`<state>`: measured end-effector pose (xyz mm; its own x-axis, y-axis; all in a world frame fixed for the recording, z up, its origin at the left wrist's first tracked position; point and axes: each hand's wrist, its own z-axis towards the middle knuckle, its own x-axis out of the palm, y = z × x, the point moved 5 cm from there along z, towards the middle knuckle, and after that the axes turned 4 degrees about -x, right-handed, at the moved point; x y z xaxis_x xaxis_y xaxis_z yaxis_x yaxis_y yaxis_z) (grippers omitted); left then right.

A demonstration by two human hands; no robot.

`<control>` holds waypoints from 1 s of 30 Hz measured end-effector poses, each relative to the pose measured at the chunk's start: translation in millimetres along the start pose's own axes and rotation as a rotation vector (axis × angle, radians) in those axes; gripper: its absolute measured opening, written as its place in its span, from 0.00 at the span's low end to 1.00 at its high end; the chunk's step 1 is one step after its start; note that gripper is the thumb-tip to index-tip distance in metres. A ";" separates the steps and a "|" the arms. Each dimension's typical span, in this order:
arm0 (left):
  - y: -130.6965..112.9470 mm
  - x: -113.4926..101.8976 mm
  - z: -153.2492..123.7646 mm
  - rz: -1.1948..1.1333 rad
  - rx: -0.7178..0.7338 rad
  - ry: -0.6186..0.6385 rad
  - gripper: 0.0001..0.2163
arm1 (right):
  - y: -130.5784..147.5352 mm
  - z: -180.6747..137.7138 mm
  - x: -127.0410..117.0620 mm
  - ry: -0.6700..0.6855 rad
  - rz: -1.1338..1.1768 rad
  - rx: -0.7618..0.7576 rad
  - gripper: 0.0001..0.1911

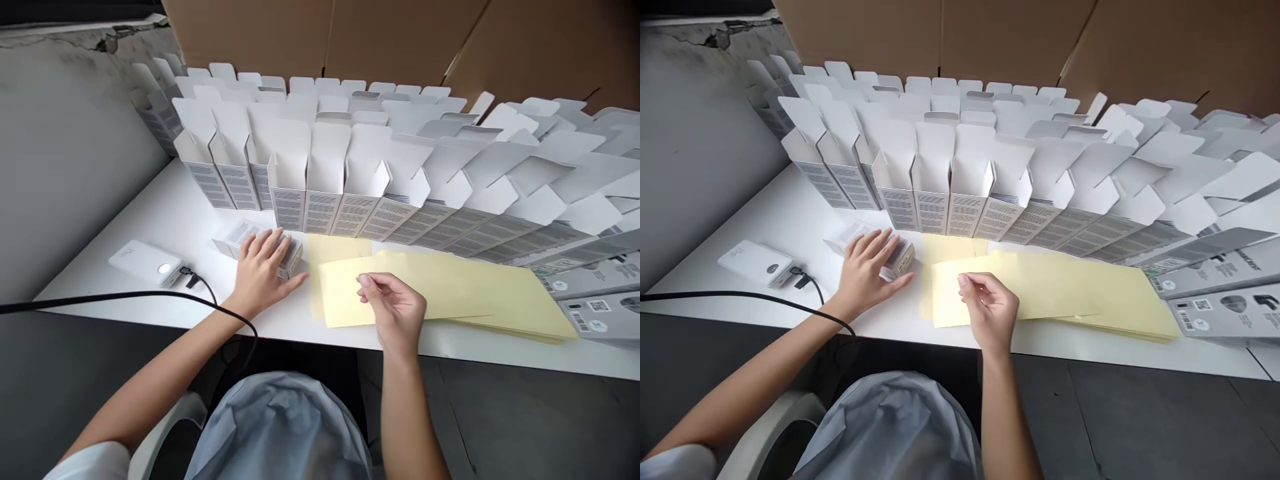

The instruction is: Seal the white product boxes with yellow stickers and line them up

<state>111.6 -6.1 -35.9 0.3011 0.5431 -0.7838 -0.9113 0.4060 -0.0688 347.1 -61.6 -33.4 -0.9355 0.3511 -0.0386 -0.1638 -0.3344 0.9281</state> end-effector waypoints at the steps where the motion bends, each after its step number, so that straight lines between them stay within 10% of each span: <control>1: -3.5 3.8 -5.4 0.028 0.013 -0.022 0.30 | -1.8 0.7 10.8 0.019 0.014 0.002 0.06; 9: 8.7 -15.7 -34.1 -0.044 0.157 -0.031 0.24 | 2.0 -11.4 64.9 0.170 -0.011 -0.142 0.02; 20: 23.8 -15.7 -42.3 -0.334 0.123 -0.027 0.20 | 35.0 -19.6 95.0 0.353 -0.580 -1.187 0.19; 30: 27.6 -10.8 -44.3 -0.355 0.113 -0.031 0.21 | 33.7 -18.5 105.7 0.527 -0.624 -1.616 0.07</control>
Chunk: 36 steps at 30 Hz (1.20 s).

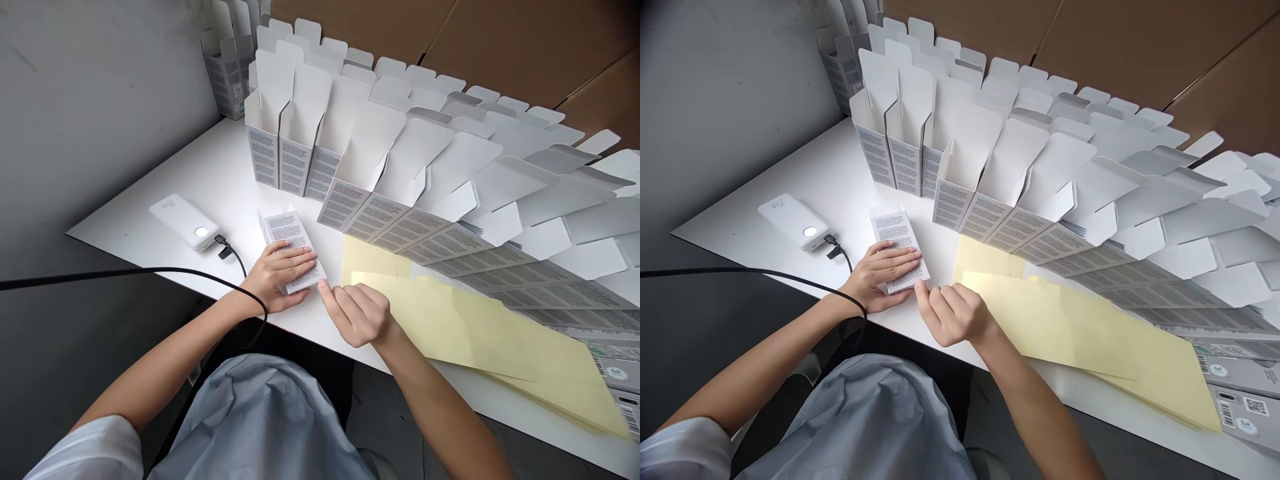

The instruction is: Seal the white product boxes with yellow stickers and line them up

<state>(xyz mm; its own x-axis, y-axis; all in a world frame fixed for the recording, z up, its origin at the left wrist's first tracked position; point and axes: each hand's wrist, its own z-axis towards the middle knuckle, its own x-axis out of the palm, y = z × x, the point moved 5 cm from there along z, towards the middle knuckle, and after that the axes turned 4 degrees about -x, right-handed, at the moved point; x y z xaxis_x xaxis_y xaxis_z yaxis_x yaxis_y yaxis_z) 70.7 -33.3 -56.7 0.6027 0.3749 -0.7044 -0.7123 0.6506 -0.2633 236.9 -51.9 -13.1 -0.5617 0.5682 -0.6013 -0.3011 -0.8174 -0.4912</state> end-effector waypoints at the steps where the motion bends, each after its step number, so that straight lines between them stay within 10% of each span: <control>1: 0.0 -0.2 0.3 0.001 0.001 -0.003 0.21 | 0.1 -0.1 1.4 -0.002 -0.002 -0.012 0.07; 36: -0.1 -1.4 1.8 0.028 0.005 0.011 0.19 | 12.8 -8.2 15.0 0.045 0.091 -0.047 0.07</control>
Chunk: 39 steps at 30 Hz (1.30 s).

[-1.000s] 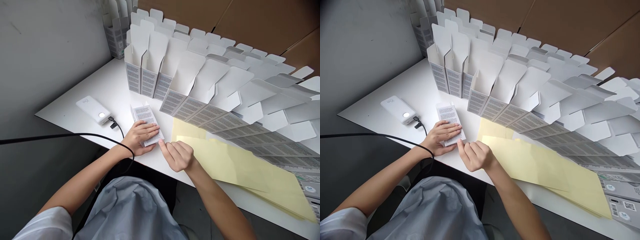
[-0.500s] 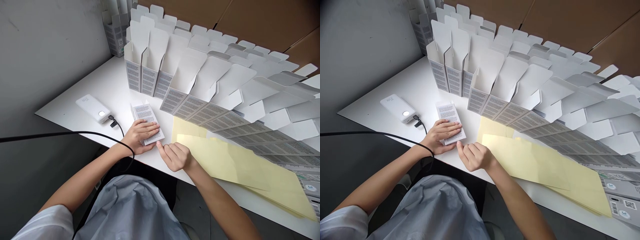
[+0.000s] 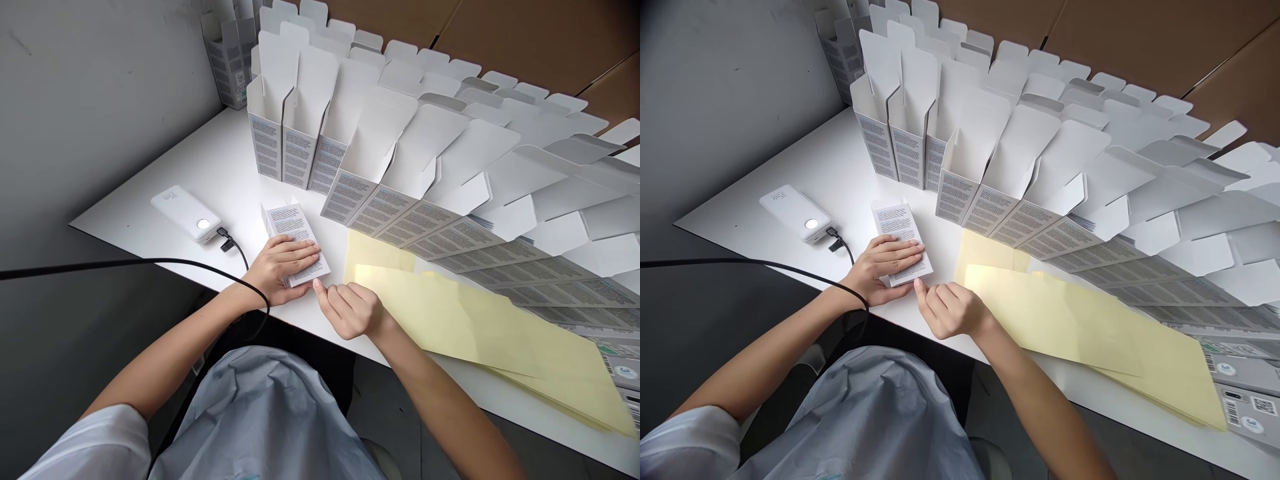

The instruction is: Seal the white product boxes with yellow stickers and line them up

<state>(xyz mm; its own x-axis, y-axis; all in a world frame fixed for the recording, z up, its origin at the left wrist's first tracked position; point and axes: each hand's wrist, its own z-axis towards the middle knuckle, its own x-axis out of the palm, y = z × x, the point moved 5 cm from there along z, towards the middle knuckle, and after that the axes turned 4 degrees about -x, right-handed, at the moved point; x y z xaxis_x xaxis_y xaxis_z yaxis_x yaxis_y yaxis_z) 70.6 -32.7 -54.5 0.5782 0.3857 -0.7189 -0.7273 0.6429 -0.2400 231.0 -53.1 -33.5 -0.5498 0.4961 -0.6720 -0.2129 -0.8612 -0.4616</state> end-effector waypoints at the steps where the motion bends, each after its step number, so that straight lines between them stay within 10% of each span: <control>1: -0.9 -1.2 0.7 -0.006 0.012 -0.015 0.19 | 0.5 0.1 0.4 0.007 -0.034 -0.009 0.07; 7: -3.4 -4.7 3.9 -0.009 0.037 -0.052 0.19 | 1.0 -2.5 -3.3 0.041 -0.017 -0.010 0.05; 15: -2.5 -4.0 3.1 0.002 0.024 -0.014 0.19 | -31.4 -4.5 6.2 -0.161 0.571 0.666 0.07; 29: -4.5 -3.1 2.8 0.005 0.050 -0.067 0.19 | -25.0 1.4 19.6 -0.138 0.481 0.492 0.06; 39: -1.4 -5.8 1.3 -0.073 0.037 0.016 0.26 | -34.6 -6.9 26.5 -0.130 0.883 0.788 0.02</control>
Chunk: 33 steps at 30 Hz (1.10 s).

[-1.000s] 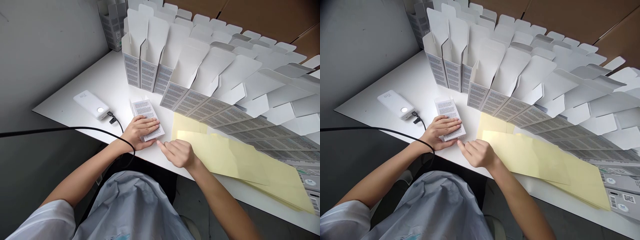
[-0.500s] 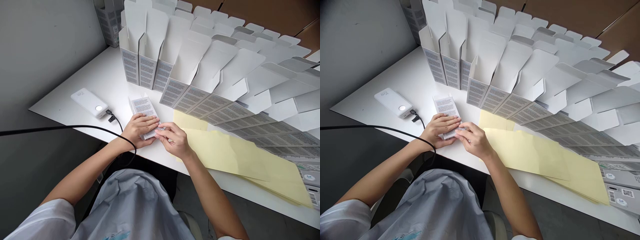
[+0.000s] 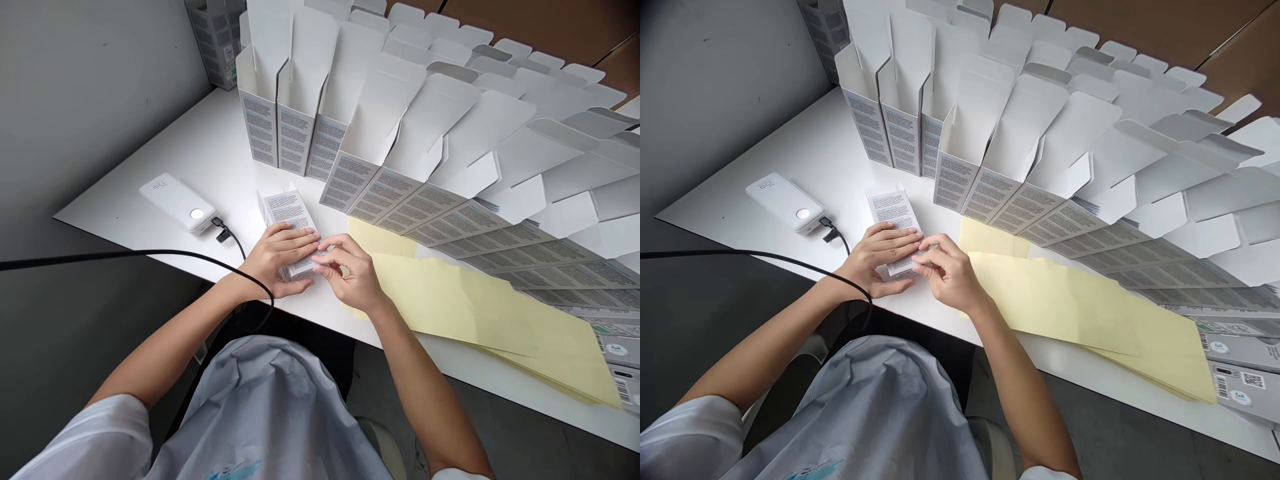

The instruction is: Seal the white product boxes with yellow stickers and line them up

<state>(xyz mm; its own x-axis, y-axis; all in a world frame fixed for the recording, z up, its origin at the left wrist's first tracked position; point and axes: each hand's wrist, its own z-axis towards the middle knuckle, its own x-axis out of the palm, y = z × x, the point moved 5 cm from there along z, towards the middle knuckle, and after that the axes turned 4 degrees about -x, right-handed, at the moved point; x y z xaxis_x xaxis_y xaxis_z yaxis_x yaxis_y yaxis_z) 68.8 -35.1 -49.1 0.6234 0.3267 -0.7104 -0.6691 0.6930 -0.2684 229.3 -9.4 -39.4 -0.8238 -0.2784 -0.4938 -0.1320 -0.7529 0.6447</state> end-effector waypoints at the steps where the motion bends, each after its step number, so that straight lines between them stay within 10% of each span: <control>1: 0.1 -1.8 -0.1 -0.021 0.007 0.035 0.28 | 0.2 0.1 -1.9 0.001 0.037 0.026 0.03; 7: -1.0 -16.5 -6.2 0.025 0.059 0.055 0.24 | 0.3 -3.6 -4.8 -0.057 0.073 0.205 0.09; 33: -13.8 -6.4 -16.4 0.077 -0.072 -0.138 0.18 | -2.7 -10.0 3.8 -0.074 0.081 0.130 0.09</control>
<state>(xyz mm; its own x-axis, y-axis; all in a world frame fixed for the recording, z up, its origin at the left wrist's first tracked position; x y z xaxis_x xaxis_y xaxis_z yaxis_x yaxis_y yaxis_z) 67.4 -57.3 -51.5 0.6156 0.4653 -0.6360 -0.7409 0.6167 -0.2660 232.1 -14.4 -48.8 -0.8723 -0.2867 -0.3961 -0.1301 -0.6449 0.7531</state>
